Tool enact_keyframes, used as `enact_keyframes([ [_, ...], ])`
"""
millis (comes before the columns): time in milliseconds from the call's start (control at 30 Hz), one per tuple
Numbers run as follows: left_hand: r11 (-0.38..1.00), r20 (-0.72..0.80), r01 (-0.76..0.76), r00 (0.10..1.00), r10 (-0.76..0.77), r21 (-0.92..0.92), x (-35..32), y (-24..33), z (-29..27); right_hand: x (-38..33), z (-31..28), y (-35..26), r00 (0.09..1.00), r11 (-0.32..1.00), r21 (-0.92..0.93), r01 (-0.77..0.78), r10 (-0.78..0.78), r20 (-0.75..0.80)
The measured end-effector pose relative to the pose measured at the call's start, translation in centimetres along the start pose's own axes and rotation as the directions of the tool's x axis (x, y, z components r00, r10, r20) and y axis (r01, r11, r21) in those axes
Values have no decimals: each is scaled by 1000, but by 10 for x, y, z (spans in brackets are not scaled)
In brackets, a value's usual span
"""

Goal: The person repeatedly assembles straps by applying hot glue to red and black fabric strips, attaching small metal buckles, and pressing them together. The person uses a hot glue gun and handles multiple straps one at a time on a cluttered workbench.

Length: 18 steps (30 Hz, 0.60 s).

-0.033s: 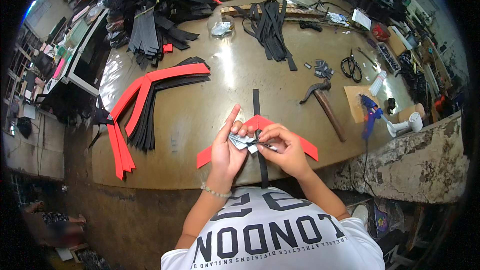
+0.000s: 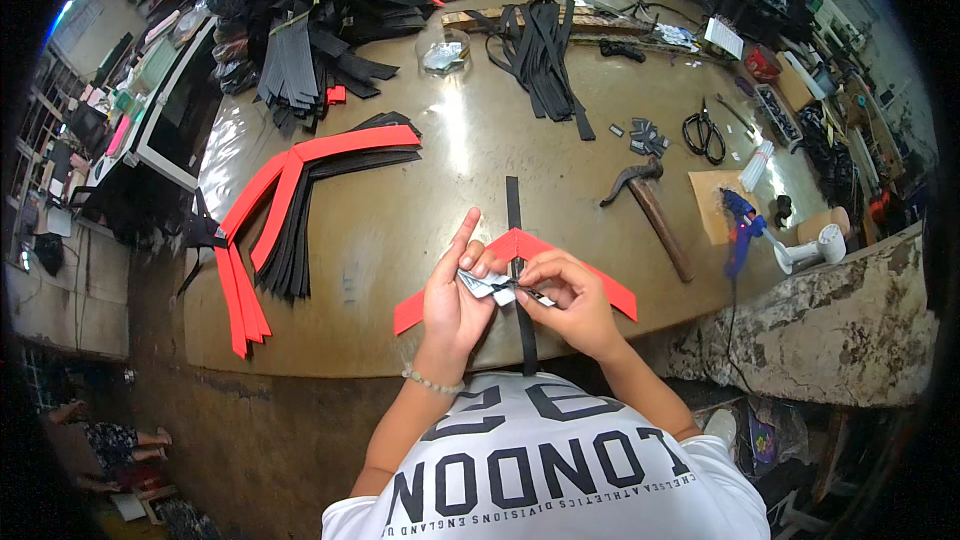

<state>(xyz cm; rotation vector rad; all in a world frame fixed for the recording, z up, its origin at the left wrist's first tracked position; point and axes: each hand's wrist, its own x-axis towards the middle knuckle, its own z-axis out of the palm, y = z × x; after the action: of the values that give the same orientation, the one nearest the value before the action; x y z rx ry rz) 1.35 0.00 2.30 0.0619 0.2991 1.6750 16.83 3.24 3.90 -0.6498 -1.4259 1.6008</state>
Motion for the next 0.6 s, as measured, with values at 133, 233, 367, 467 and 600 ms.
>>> enact_keyframes([
  [133,997,-69,19,997,-23,-71,1,4,0,-13,-9,-9,978,849,-486,210,-172,121],
  [233,998,-49,33,998,-35,-47,-3,8,-2,-23,-15,-6,959,770,-573,281,-201,200],
  [367,998,-40,-54,998,56,39,-12,4,1,-32,-8,-1,973,872,-436,222,-225,46],
  [467,991,12,-59,998,58,117,-17,11,15,-31,-7,-17,976,920,-328,217,-216,40],
  [600,836,-279,-522,788,549,169,-18,77,35,-18,-43,-61,838,957,-29,290,-268,-476],
])
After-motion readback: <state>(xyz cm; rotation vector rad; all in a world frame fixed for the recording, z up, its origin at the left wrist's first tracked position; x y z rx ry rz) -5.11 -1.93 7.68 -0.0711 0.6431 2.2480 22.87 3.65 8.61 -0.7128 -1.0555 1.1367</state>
